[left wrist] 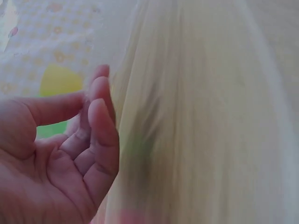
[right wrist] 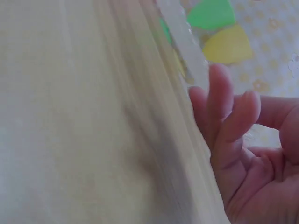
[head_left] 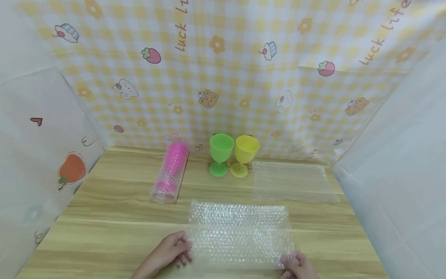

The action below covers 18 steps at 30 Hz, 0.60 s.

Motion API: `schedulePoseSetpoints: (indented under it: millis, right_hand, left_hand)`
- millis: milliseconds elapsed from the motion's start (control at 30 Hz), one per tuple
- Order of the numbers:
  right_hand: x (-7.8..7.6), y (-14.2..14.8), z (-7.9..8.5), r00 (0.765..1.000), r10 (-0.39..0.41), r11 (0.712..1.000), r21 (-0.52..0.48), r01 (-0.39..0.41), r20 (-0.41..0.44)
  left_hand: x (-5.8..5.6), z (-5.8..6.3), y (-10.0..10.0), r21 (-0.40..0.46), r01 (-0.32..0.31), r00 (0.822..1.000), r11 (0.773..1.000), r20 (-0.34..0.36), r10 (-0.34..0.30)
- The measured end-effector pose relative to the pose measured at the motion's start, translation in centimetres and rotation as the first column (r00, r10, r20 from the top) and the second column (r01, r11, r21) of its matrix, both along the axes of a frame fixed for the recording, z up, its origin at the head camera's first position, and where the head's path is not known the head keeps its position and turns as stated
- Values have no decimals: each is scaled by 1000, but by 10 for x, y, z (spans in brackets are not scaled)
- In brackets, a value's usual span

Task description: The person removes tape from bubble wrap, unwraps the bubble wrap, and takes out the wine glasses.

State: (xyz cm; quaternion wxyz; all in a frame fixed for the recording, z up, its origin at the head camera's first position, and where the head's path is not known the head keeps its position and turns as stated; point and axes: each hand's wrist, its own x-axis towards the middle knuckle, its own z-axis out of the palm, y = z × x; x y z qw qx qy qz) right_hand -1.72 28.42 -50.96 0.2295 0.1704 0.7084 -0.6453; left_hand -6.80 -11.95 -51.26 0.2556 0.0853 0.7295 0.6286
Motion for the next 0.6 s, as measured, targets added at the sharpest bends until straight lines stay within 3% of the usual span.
schedulePoseSetpoints:
  millis: [100,200,267,433,600]
  right_hand:
    - [-3,1,7,992,-115,993,-3,115,-59]
    - [-6,2,13,964,-222,975,-52,217,-145]
    - [-9,2,15,955,-238,971,-64,230,-178]
    - [-19,-2,12,969,-170,985,-36,166,-181]
    - [-25,-2,2,923,-261,961,-163,222,-282]
  left_hand:
    - [-7,0,13,0,-33,998,999,-54,33]
    - [-18,0,32,8,-75,992,997,-105,75]
    - [-25,-1,46,18,-101,985,995,-137,103]
    - [-41,-3,82,58,-129,975,990,-174,137]
    - [-56,-7,115,82,-121,968,989,-213,136]
